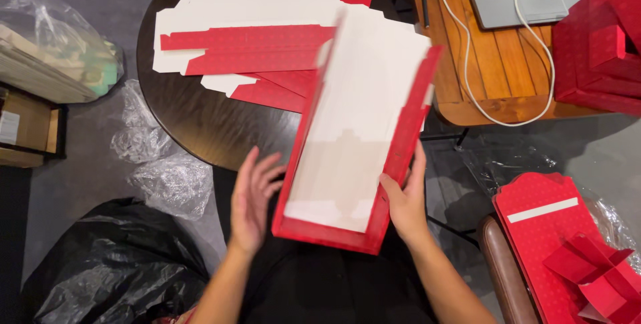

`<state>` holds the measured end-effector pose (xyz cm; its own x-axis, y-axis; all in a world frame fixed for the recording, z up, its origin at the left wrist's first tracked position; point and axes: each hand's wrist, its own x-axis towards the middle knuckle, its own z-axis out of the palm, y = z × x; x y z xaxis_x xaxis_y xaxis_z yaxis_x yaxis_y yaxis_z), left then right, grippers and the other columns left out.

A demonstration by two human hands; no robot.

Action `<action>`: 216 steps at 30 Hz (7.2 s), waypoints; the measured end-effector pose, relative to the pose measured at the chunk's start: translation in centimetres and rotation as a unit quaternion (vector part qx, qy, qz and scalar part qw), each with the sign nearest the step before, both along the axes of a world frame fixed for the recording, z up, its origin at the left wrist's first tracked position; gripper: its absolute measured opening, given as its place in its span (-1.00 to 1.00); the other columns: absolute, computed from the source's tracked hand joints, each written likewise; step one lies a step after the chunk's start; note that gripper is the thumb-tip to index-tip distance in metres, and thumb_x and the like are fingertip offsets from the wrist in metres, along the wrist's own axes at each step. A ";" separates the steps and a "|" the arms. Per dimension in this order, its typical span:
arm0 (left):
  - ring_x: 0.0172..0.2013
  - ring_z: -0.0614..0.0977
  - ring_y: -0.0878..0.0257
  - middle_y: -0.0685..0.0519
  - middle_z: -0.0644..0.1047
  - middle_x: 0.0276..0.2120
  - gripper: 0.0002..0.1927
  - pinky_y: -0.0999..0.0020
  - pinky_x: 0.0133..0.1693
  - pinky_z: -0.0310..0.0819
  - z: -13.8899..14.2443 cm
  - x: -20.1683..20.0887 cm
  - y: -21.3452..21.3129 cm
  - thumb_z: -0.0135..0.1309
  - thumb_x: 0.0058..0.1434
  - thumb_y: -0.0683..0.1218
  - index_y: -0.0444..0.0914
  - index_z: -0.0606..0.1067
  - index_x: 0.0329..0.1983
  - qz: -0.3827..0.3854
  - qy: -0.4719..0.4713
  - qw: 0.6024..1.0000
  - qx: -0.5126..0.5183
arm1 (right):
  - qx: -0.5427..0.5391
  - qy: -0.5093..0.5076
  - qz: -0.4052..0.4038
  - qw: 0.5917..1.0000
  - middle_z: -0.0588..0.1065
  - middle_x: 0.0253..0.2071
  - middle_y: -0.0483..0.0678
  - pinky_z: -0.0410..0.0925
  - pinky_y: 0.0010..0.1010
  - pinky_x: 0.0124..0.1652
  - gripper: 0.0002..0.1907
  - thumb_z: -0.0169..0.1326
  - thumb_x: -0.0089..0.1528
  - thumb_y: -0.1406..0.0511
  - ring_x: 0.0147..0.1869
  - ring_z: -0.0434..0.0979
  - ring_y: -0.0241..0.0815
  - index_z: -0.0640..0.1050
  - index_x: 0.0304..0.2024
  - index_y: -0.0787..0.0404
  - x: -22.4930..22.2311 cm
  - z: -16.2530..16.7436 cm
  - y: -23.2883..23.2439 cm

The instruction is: The person assembles red and white cardboard boxes by folding flat pieces along pre-cut lines and tucking flaps into slots. The person handles multiple flat pieces, folds them into box shapes, and stacks the finished boxes on a nearby table.

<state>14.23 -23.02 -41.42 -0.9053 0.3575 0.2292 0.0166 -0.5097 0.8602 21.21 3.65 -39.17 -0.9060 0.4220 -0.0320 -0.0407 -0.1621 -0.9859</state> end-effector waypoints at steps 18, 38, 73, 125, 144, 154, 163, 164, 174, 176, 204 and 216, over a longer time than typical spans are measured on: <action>0.29 0.44 -0.29 -0.40 0.36 0.30 -0.29 0.03 0.22 0.35 3.2 -7.6 5.6 -0.20 0.25 -0.42 -0.37 0.07 0.51 0.212 0.220 0.862 -0.406 | 0.360 -0.016 0.016 0.933 0.28 0.32 0.24 0.37 -0.19 0.15 -0.27 0.13 0.24 0.42 0.31 0.43 0.08 0.18 0.43 0.26 -8.2 1.4 0.8; 0.17 0.60 -0.12 -0.27 0.52 0.19 -0.27 0.14 0.16 0.43 0.6 -9.3 4.3 -0.14 0.31 -0.25 -0.18 0.00 0.55 0.112 0.078 0.929 -0.344 | 0.558 0.060 0.132 0.817 0.48 0.14 0.21 0.35 -0.13 0.20 -0.62 0.10 0.23 0.38 0.24 0.46 0.20 0.56 0.12 0.28 -10.9 3.0 -3.5; -0.53 0.62 0.17 0.07 0.55 -0.55 -0.67 0.01 0.09 0.40 3.2 -15.2 10.0 0.10 0.17 -0.20 -0.19 0.56 0.03 0.144 0.502 0.541 -0.659 | 0.459 0.061 -0.020 0.886 0.52 -0.29 0.11 0.42 -0.29 -0.25 -0.67 0.14 0.29 0.47 -0.26 0.56 -0.04 0.56 0.13 0.40 -17.4 0.1 0.7; -0.57 0.61 0.22 0.11 0.50 -0.62 -0.77 0.15 -0.14 0.44 3.1 -14.2 9.9 0.14 0.05 -0.18 -0.20 0.57 -0.19 0.189 0.542 0.533 -0.621 | 0.589 0.065 0.054 0.803 0.49 -0.31 0.06 0.42 -0.18 -0.30 -0.53 0.16 0.18 0.47 -0.31 0.53 0.04 0.56 0.17 0.25 -16.3 0.9 0.1; -0.55 0.62 0.14 0.08 0.53 -0.58 -0.79 0.00 -0.07 0.43 2.6 -13.8 9.3 0.08 0.15 -0.17 -0.20 0.57 -0.13 0.208 0.494 0.598 -0.596 | 0.564 0.032 0.116 0.817 0.48 -0.33 0.06 0.39 -0.15 -0.31 -0.62 0.17 0.23 0.40 -0.33 0.51 0.09 0.61 0.13 0.18 -15.9 2.2 0.2; -0.52 0.61 0.15 0.08 0.49 -0.58 -0.94 0.06 -0.11 0.42 3.0 -13.8 9.0 0.08 0.18 -0.19 -0.20 0.51 -0.29 0.179 0.501 0.604 -0.593 | 0.519 0.027 0.088 0.850 0.55 -0.33 0.16 0.42 -0.19 -0.26 -0.61 0.16 0.24 0.43 -0.31 0.56 0.13 0.59 0.14 0.23 -15.9 2.2 0.0; -0.53 0.61 0.16 0.09 0.49 -0.59 -0.87 0.09 -0.18 0.43 3.4 -13.7 9.3 0.08 0.16 -0.18 -0.20 0.57 -0.23 0.197 0.497 0.605 -0.590 | 0.516 0.081 0.123 0.844 0.61 -0.14 0.09 0.47 -0.25 -0.16 -0.70 0.17 0.22 0.44 -0.12 0.63 0.08 0.60 0.03 0.27 -15.4 2.9 0.1; -0.52 0.61 0.16 0.09 0.49 -0.58 -0.88 0.09 -0.18 0.44 3.5 -13.7 9.3 0.09 0.16 -0.18 -0.20 0.57 -0.24 0.192 0.494 0.606 -0.594 | 0.519 0.073 0.135 0.841 0.61 -0.17 0.07 0.46 -0.25 -0.17 -0.71 0.17 0.22 0.44 -0.14 0.63 0.07 0.61 0.01 0.26 -15.4 2.9 0.2; -0.28 0.61 0.06 0.01 0.55 -0.38 -0.88 0.03 -0.08 0.44 3.6 -13.5 8.9 0.15 0.25 -0.17 -0.21 0.57 -0.15 0.172 0.441 0.707 -0.525 | 0.561 -0.015 0.186 0.807 0.54 -0.29 0.04 0.39 -0.20 -0.16 -0.60 0.22 0.20 0.41 -0.19 0.53 0.07 0.65 0.11 0.11 -15.3 3.6 1.1; -0.05 0.59 -0.03 -0.07 0.57 -0.14 -0.69 0.02 -0.01 0.44 3.3 -13.2 8.3 0.18 0.21 -0.20 -0.26 0.53 0.03 0.182 0.422 0.771 -0.441 | 0.592 0.092 0.109 0.793 0.47 -0.04 0.10 0.37 -0.17 0.00 -0.48 0.25 0.15 0.39 0.00 0.47 0.15 0.56 0.19 0.20 -14.2 3.3 1.4; 0.04 0.51 0.32 -0.06 0.42 0.10 -0.53 0.46 0.02 0.44 4.1 -6.5 6.4 0.06 0.42 -0.18 -0.27 0.15 0.29 0.140 0.019 0.977 -0.159 | 0.034 0.073 0.022 0.997 0.46 0.20 0.18 0.44 -0.50 -0.01 -0.39 0.07 0.34 0.44 0.09 0.56 -0.31 0.04 0.28 0.10 -9.0 2.9 0.8; 0.05 0.53 0.32 -0.03 0.49 0.04 -0.70 0.44 0.05 0.45 2.5 -6.0 4.8 0.12 0.36 -0.25 -0.32 0.32 0.09 0.132 -0.041 0.988 -0.076 | 0.096 0.125 0.004 0.987 0.43 0.13 0.03 0.35 -0.54 0.10 -0.59 0.14 0.33 0.53 0.16 0.45 -0.34 0.32 0.16 0.27 -8.1 1.9 0.6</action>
